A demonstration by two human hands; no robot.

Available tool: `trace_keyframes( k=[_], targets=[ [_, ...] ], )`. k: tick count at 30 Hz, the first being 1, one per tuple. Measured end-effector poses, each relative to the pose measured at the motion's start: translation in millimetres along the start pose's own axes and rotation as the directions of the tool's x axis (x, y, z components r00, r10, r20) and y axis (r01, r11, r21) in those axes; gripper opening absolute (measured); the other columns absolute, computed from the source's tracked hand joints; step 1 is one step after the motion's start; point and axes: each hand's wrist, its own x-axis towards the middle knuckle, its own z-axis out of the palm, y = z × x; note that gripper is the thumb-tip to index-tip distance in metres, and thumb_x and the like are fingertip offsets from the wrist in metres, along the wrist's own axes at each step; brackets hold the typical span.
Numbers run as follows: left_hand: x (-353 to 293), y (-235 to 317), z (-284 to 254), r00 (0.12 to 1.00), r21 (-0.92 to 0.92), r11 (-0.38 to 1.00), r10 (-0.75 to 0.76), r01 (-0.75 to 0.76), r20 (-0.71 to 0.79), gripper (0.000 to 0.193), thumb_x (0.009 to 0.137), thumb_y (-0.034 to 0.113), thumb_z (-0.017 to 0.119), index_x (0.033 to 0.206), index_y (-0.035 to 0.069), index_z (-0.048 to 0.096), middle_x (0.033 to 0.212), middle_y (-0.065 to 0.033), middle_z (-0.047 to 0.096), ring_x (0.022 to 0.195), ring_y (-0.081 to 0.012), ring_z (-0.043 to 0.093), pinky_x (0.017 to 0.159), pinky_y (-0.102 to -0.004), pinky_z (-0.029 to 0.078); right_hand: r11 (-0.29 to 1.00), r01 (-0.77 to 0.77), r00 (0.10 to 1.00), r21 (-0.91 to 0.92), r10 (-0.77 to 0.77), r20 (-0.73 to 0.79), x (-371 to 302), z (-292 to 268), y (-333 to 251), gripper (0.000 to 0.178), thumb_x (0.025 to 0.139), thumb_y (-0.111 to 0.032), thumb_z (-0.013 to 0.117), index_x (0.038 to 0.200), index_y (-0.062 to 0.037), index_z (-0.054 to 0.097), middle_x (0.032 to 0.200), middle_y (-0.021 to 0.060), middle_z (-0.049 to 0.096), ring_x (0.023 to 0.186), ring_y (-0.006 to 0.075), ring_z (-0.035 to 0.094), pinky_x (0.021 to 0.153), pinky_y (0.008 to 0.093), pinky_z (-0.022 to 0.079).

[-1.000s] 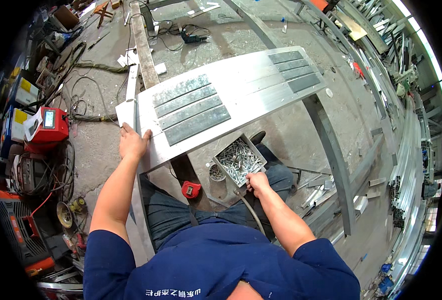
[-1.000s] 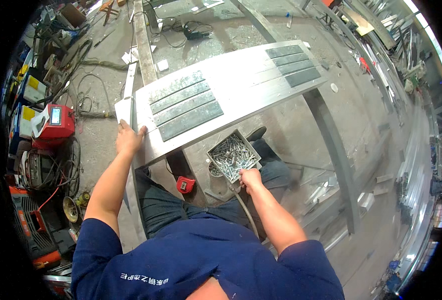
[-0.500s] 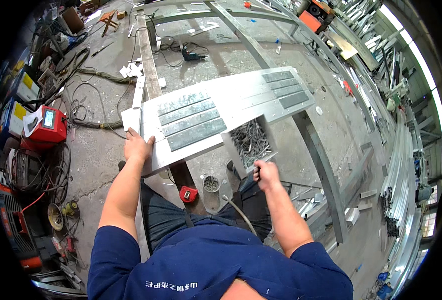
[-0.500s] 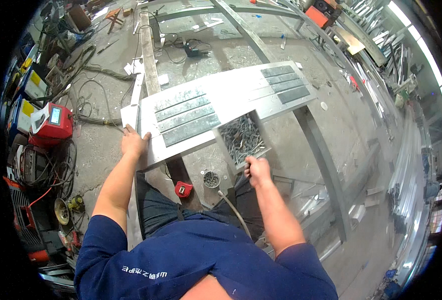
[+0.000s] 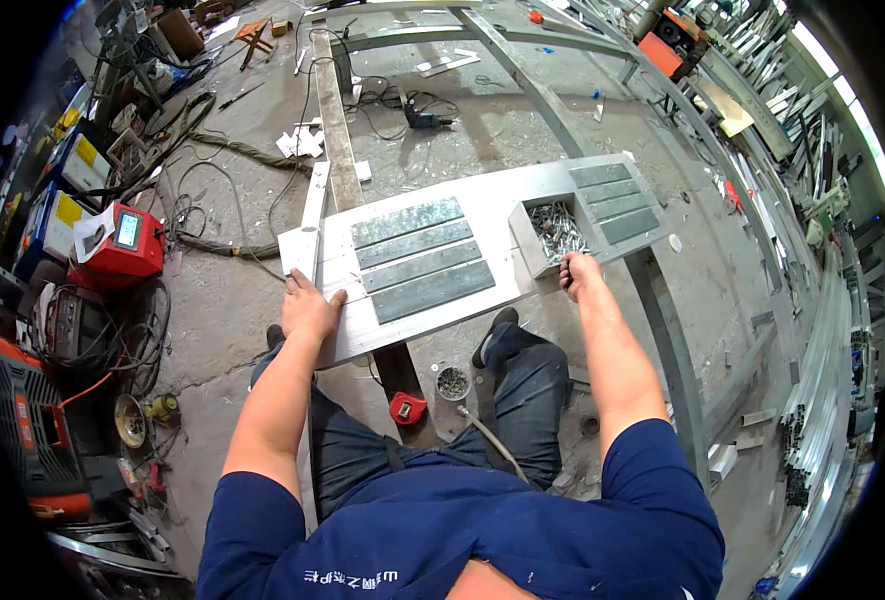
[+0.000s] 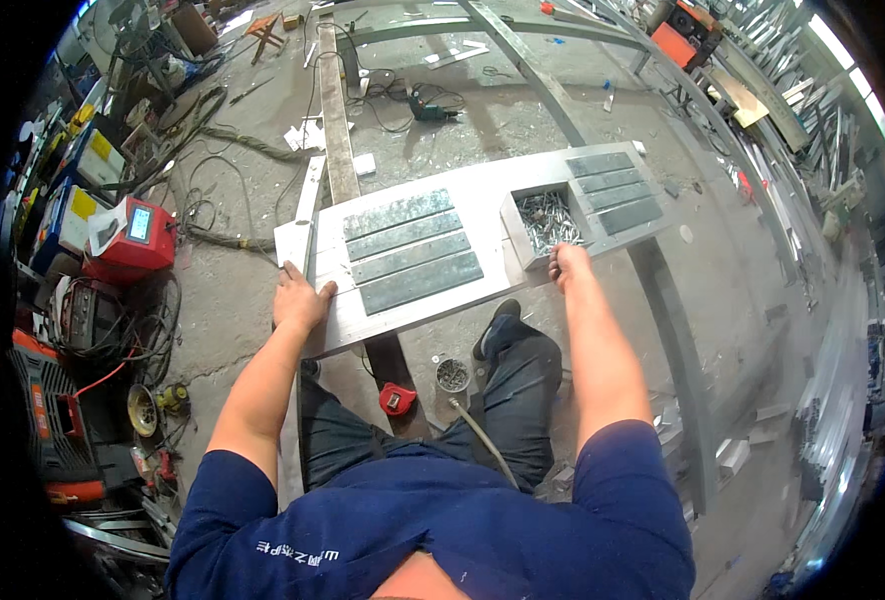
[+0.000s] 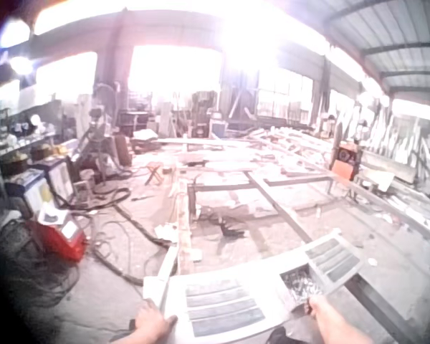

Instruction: The person walks through a workshop, picks up a metal frame and a metal strip, and places the strip onto the frame. They then pick up a nail gun and appear to prepare to fasten the strip to the frame.

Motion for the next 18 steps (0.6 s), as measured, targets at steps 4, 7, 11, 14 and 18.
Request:
trace_keyframes(
  k=[4, 7, 11, 14, 18],
  targets=[
    [-2, -7, 3, 1.0, 0.014, 1.0, -0.003, 0.003, -0.02, 0.11, 0.083, 0.06, 0.064, 0.148, -0.014, 0.015, 0.144, -0.0293, 0.037, 0.124, -0.0398, 0.051, 0.102, -0.0407, 0.045, 0.939, 0.237, 0.959, -0.249, -0.267, -0.092, -24, 11, 15, 0.04, 0.096, -0.039, 0.056, 0.075, -0.0047, 0.056, 0.057, 0.0037, 0.051, 0.042, 0.0155, 0.046, 0.038, 0.0313, 0.033],
    [-4, -3, -2, 1.0, 0.015, 1.0, 0.001, -0.001, -0.007, 0.11, 0.083, 0.061, 0.063, 0.148, -0.014, 0.014, 0.145, -0.0301, 0.037, 0.125, -0.0404, 0.05, 0.103, -0.0409, 0.044, 0.883, 0.309, 0.928, -0.354, -0.361, -0.09, -46, -5, 33, 0.059, 0.095, -0.056, 0.053, 0.075, -0.001, 0.059, 0.059, 0.0071, 0.057, 0.045, 0.0186, 0.052, 0.041, 0.0339, 0.037],
    [10, -9, 10, 1.0, -0.068, 0.997, -0.026, 0.027, 0.01, 0.109, 0.083, 0.059, 0.064, 0.148, -0.013, 0.015, 0.146, -0.0314, 0.037, 0.127, -0.0395, 0.05, 0.102, -0.0422, 0.045, 0.4, 0.641, 0.7, -0.655, -0.654, 0.285, -87, -28, 102, 0.052, 0.093, -0.052, 0.058, 0.088, -0.0005, 0.066, 0.076, 0.0156, 0.067, 0.073, 0.029, 0.065, 0.072, 0.0402, 0.051],
    [33, -36, 23, 0.998, -0.293, 0.954, -0.046, 0.059, 0.053, 0.092, 0.08, 0.052, 0.071, 0.137, -0.01, 0.036, 0.129, -0.0315, 0.055, 0.114, -0.0421, 0.059, 0.094, -0.0464, 0.049, 0.12, 0.748, 0.597, -0.652, -0.551, 0.583, -123, -32, 140, 0.053, 0.087, -0.047, 0.065, 0.115, -0.0012, 0.065, 0.117, 0.0218, 0.065, 0.11, 0.0367, 0.06, 0.097, 0.0426, 0.047],
    [52, -64, 37, 0.994, -0.43, 0.898, -0.064, 0.095, 0.086, 0.073, 0.076, 0.042, 0.076, 0.124, -0.006, 0.05, 0.114, -0.0286, 0.064, 0.108, -0.0414, 0.063, 0.091, -0.0469, 0.049, -0.152, 0.812, 0.422, -0.564, -0.515, 0.746, -123, -30, 180, 0.055, 0.086, -0.048, 0.066, 0.114, -0.001, 0.065, 0.118, 0.0171, 0.064, 0.12, 0.0329, 0.055, 0.109, 0.044, 0.037]
  ],
)
